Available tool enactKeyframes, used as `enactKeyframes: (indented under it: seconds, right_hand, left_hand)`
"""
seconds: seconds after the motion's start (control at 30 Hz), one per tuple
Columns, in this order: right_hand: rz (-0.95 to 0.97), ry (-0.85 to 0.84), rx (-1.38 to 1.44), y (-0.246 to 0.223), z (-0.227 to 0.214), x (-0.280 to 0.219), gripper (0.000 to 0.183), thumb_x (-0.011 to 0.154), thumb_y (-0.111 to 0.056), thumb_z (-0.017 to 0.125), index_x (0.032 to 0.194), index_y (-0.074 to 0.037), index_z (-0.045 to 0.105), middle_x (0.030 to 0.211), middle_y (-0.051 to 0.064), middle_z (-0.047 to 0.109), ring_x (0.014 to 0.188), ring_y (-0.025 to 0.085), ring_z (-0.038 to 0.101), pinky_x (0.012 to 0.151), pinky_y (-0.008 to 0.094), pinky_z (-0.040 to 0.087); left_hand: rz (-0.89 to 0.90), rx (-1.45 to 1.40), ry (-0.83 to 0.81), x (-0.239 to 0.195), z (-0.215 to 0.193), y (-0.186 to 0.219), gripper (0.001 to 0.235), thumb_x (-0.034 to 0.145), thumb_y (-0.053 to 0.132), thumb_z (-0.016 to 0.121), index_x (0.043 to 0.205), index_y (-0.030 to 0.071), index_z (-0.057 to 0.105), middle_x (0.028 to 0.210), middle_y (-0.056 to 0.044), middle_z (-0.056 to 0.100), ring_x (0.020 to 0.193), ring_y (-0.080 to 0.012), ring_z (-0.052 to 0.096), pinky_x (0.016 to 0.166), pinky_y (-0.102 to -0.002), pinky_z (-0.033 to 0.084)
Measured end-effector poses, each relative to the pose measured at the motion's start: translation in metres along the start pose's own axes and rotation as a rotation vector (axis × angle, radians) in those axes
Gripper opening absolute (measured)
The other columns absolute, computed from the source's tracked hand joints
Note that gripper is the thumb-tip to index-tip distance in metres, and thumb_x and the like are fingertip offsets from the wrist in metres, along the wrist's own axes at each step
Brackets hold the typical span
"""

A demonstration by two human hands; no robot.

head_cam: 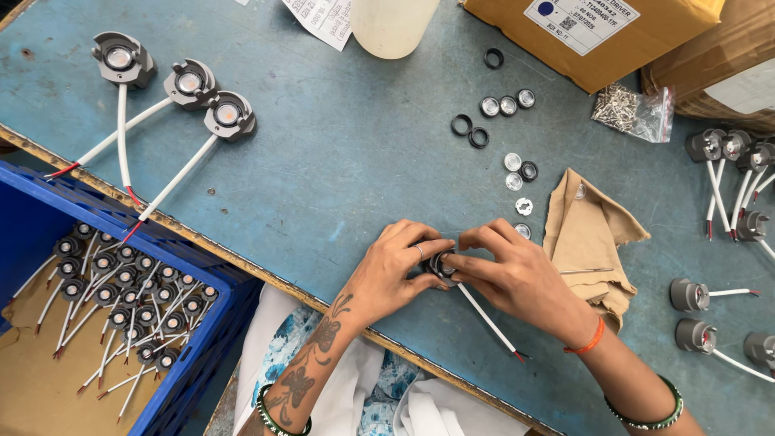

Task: The person assembles small LED light fixtures by hand, attaching circular caps and tightening them with a green screwdriver. The person places the finished units on the table and continues the process with additional components.

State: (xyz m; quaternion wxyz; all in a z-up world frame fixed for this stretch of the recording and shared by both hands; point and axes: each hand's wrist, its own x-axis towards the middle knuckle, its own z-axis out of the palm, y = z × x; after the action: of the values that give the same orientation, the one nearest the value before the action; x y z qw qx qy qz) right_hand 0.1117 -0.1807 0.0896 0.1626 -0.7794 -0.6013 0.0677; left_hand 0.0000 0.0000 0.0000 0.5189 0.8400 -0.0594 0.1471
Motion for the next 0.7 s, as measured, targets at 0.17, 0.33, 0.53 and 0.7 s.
enactKeyframes:
  seconds: [0.17,0.33,0.53,0.7]
  right_hand:
    - [-0.049,0.008,-0.039,0.006,0.001,0.003,0.031,0.078,-0.025,0.081,0.105,-0.008,0.076,0.104,0.006,0.065,0.092,0.024,0.060,0.075,0.037,0.054]
    - [-0.060,0.048,-0.111,0.006,0.007,0.002,0.033,0.079,-0.033,0.083,0.097,-0.007,0.074,0.101,0.005,0.064,0.094,0.024,0.060,0.077,0.038,0.054]
    - [-0.054,0.025,-0.001,0.010,0.004,-0.006,0.031,0.076,-0.027,0.082,0.103,-0.013,0.079,0.109,0.007,0.065,0.099,0.023,0.060,0.079,0.036,0.054]
    - [0.042,0.010,0.073,0.016,0.009,-0.005,0.028,0.076,-0.031,0.082,0.099,-0.016,0.079,0.109,0.004,0.064,0.102,0.023,0.059,0.083,0.037,0.054]
  left_hand:
    - [0.023,-0.005,0.009,0.000,-0.001,-0.001,0.057,0.071,0.020,0.087,0.125,0.011,0.070,0.116,-0.004,0.067,0.112,-0.0243,0.062,0.100,-0.040,0.048]
    - [0.047,0.003,0.008,0.001,-0.001,-0.001,0.058,0.070,0.018,0.087,0.125,0.011,0.070,0.115,-0.004,0.067,0.112,-0.0245,0.062,0.100,-0.040,0.048]
    - [0.000,-0.002,-0.018,-0.001,0.001,-0.003,0.057,0.071,0.020,0.087,0.125,0.012,0.071,0.114,-0.003,0.067,0.111,-0.0234,0.061,0.101,-0.040,0.048]
    - [-0.011,-0.017,-0.020,0.001,0.004,-0.004,0.056,0.071,0.021,0.087,0.124,0.010,0.072,0.114,-0.004,0.067,0.113,-0.0244,0.060,0.103,-0.041,0.046]
